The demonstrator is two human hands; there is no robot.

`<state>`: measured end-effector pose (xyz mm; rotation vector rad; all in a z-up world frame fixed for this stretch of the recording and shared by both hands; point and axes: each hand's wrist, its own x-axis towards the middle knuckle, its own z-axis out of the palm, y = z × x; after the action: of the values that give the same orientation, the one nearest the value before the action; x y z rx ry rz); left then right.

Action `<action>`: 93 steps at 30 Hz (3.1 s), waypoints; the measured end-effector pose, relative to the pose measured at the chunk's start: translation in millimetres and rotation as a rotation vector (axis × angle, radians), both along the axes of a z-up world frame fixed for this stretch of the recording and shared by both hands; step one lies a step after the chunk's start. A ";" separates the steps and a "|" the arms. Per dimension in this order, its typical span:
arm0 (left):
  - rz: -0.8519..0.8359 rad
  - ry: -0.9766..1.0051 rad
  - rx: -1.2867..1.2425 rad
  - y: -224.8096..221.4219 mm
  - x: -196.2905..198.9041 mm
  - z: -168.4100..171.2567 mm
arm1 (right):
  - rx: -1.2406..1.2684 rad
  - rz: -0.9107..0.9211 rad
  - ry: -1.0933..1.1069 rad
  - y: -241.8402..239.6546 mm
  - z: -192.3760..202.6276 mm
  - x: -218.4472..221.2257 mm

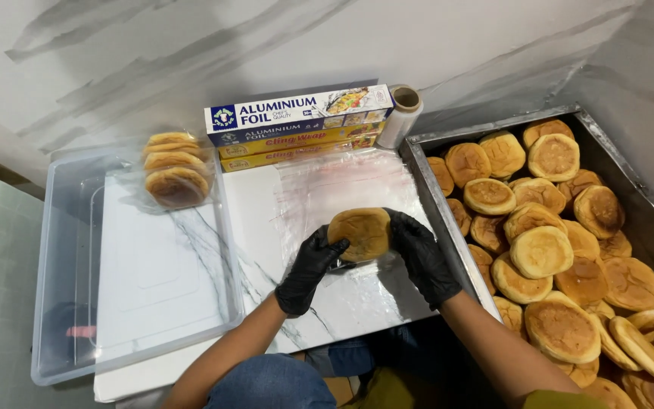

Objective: Wrapping individual bread buns in plastic cling wrap on a marble table.

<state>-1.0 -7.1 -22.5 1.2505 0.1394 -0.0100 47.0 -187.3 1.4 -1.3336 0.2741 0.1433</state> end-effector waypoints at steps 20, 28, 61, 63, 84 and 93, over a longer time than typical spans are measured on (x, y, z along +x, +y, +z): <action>-0.086 -0.030 -0.071 3.6 -3.4 -8.4 | -0.008 -0.140 -0.015 -16.0 -22.7 15.4; -0.015 -0.186 0.116 8.8 3.6 -23.9 | 0.151 -0.119 0.016 -11.9 -32.3 10.7; 0.048 0.094 -0.284 14.8 7.2 3.8 | 0.080 0.032 -0.104 -10.7 -60.5 1.3; 0.025 0.074 -0.266 17.3 9.7 -6.9 | 0.094 0.033 -0.117 -13.7 -61.5 2.8; 0.039 0.168 -0.666 14.7 11.2 -17.5 | 0.204 0.037 -0.032 -6.8 -83.8 6.2; 0.043 0.103 -0.602 13.6 21.1 -48.4 | 0.250 0.015 -0.040 -4.6 -66.9 -2.2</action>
<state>20.1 6.6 -70.9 0.6453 0.2325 -0.0743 44.7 -191.8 -65.5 -1.0894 0.2049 0.1581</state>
